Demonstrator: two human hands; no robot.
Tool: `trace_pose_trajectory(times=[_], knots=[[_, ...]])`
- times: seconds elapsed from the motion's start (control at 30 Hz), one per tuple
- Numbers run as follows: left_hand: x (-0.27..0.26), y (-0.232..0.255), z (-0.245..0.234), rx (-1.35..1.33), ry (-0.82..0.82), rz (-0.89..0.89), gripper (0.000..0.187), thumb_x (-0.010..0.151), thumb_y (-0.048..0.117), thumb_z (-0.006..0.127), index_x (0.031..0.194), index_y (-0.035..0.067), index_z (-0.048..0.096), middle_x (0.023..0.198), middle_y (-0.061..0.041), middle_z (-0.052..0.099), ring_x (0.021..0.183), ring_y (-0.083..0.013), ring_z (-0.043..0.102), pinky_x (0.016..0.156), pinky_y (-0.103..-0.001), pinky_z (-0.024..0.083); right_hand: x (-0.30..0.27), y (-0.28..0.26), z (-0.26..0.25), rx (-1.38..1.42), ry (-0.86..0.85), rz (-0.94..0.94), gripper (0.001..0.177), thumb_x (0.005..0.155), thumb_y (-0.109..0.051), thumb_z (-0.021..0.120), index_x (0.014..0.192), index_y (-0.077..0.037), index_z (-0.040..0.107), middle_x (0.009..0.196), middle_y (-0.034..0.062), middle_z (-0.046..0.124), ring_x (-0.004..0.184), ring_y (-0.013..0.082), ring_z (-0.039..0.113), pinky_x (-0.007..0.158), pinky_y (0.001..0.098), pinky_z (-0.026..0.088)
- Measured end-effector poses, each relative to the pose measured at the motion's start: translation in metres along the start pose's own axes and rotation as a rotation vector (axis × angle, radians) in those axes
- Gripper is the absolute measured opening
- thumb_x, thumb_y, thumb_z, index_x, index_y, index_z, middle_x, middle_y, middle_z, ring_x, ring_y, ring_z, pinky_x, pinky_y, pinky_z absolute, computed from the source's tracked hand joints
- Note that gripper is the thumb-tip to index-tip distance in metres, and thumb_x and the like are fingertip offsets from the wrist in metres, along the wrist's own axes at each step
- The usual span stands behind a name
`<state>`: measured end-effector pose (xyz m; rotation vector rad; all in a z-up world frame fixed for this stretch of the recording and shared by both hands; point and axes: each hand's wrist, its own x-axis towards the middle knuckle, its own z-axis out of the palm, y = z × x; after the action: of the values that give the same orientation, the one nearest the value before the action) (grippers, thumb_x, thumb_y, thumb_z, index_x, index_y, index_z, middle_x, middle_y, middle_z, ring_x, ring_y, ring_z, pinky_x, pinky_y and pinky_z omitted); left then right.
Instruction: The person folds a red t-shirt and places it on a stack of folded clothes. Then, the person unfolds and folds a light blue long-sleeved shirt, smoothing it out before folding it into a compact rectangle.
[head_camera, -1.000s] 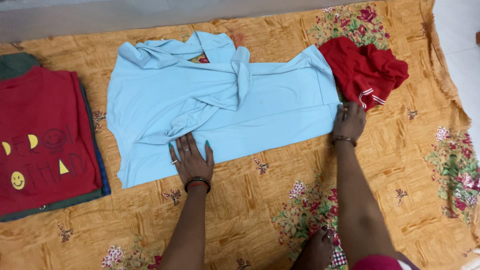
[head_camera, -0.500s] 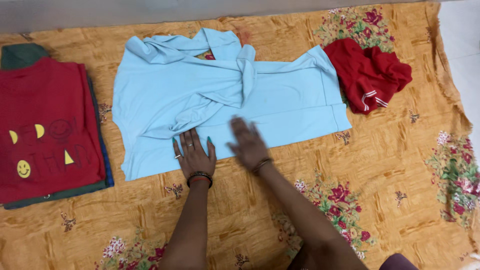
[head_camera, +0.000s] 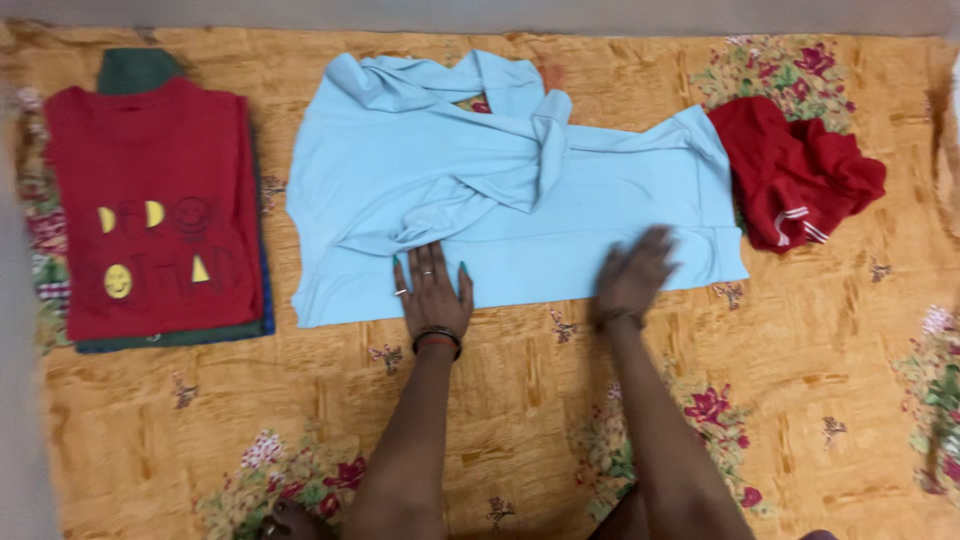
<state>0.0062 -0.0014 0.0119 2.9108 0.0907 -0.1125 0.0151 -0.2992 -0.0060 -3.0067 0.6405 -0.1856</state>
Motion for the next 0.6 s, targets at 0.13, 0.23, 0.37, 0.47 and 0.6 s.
trace_pose_trajectory(times=[0.13,0.23,0.37,0.47,0.6], knots=[[0.001,-0.002,0.004,-0.023,-0.052,0.075,0.065,0.104,0.038,0.032,0.161,0.006,0.026,0.167,-0.013,0.027,0.155,-0.0239,0.02,0.128,-0.046,0.008,-0.071,-0.096,-0.003,0.073,-0.174,-0.367,0.072,0.106,-0.05,0.034,0.164,-0.011,0.016,0.172,0.011,0.011,0.159,0.0262,0.007,0.128,0.0484,0.004],[-0.004,-0.001,0.006,0.077,-0.159,0.286,0.066,0.101,0.032,0.03,0.162,0.008,0.021,0.169,-0.009,0.02,0.156,-0.0217,0.015,0.127,-0.044,0.006,-0.085,-0.126,-0.018,0.109,-0.278,-0.297,0.074,0.105,-0.052,0.03,0.163,-0.01,0.015,0.171,0.0096,0.01,0.156,0.0252,0.006,0.125,0.047,0.003],[-0.001,-0.003,0.002,0.021,-0.281,0.482,0.063,0.104,0.035,0.024,0.163,0.012,0.017,0.171,-0.003,0.015,0.157,-0.0167,0.012,0.129,-0.041,0.005,-0.084,-0.136,-0.034,0.095,-0.257,-0.262,0.073,0.105,-0.053,0.027,0.164,-0.012,0.017,0.172,0.0059,0.013,0.158,0.0237,0.008,0.126,0.046,0.003],[-0.004,-0.001,-0.001,0.019,-0.262,0.496,0.064,0.105,0.039,0.023,0.163,0.012,0.015,0.171,-0.004,0.015,0.157,-0.0177,0.011,0.128,-0.04,0.005,-0.088,-0.134,-0.037,0.11,-0.253,-0.252,0.073,0.105,-0.053,0.026,0.165,-0.012,0.018,0.173,0.005,0.014,0.159,0.0234,0.009,0.128,0.0457,0.003],[-0.011,-0.01,-0.013,0.064,-0.239,0.505,0.066,0.105,0.046,0.022,0.162,0.014,0.015,0.17,-0.003,0.014,0.156,-0.0182,0.01,0.127,-0.041,0.005,-0.087,-0.137,-0.038,0.114,-0.257,-0.253,0.072,0.105,-0.053,0.026,0.164,-0.012,0.019,0.172,0.006,0.015,0.158,0.0238,0.009,0.127,0.0461,0.003]])
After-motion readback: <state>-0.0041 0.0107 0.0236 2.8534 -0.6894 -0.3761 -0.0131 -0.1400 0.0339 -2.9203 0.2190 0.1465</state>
